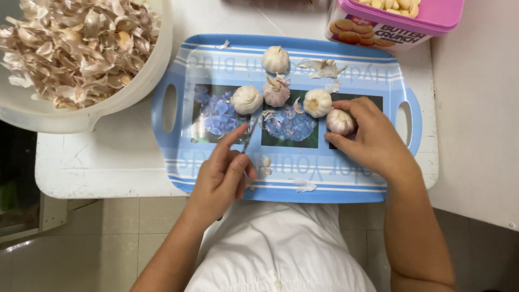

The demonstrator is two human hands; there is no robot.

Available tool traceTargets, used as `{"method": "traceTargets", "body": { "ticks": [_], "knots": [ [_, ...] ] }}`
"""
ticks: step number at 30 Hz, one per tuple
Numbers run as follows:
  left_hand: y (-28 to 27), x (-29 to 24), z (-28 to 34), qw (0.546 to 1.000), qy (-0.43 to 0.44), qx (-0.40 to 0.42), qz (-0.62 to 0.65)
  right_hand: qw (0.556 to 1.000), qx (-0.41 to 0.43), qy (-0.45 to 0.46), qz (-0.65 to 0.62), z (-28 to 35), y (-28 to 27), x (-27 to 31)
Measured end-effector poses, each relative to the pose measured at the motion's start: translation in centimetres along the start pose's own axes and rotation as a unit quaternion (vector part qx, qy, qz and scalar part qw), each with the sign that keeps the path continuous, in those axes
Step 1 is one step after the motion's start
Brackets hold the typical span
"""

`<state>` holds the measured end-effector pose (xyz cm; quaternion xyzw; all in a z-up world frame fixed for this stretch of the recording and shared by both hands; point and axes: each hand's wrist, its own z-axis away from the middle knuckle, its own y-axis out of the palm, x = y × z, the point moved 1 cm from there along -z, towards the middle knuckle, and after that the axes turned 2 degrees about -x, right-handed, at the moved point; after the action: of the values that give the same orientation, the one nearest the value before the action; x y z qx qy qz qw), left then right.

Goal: Peeling garlic cloves using a knife and hands on a tray

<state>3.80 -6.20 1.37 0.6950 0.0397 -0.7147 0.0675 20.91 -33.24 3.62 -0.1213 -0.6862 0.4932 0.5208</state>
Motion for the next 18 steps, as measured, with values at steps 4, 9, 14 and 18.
{"method": "traceTargets", "body": {
  "ticks": [4,9,14,18],
  "knots": [
    [1.8,-0.5,0.2,0.997,0.004,0.053,-0.051,0.921,-0.002,0.095,-0.377,1.7,3.4,-0.4],
    [3.5,-3.2,0.0,0.987,0.035,0.096,-0.122,0.747,-0.017,0.113,-0.655,2.1,6.4,1.2],
    [3.0,-3.2,0.1,0.983,0.028,0.099,-0.154,0.776,-0.055,0.101,-0.62,1.8,8.5,2.6],
    [2.7,-3.9,0.2,0.973,0.031,0.102,-0.206,0.84,-0.102,0.083,-0.527,1.7,8.2,4.5]
  ]
}}
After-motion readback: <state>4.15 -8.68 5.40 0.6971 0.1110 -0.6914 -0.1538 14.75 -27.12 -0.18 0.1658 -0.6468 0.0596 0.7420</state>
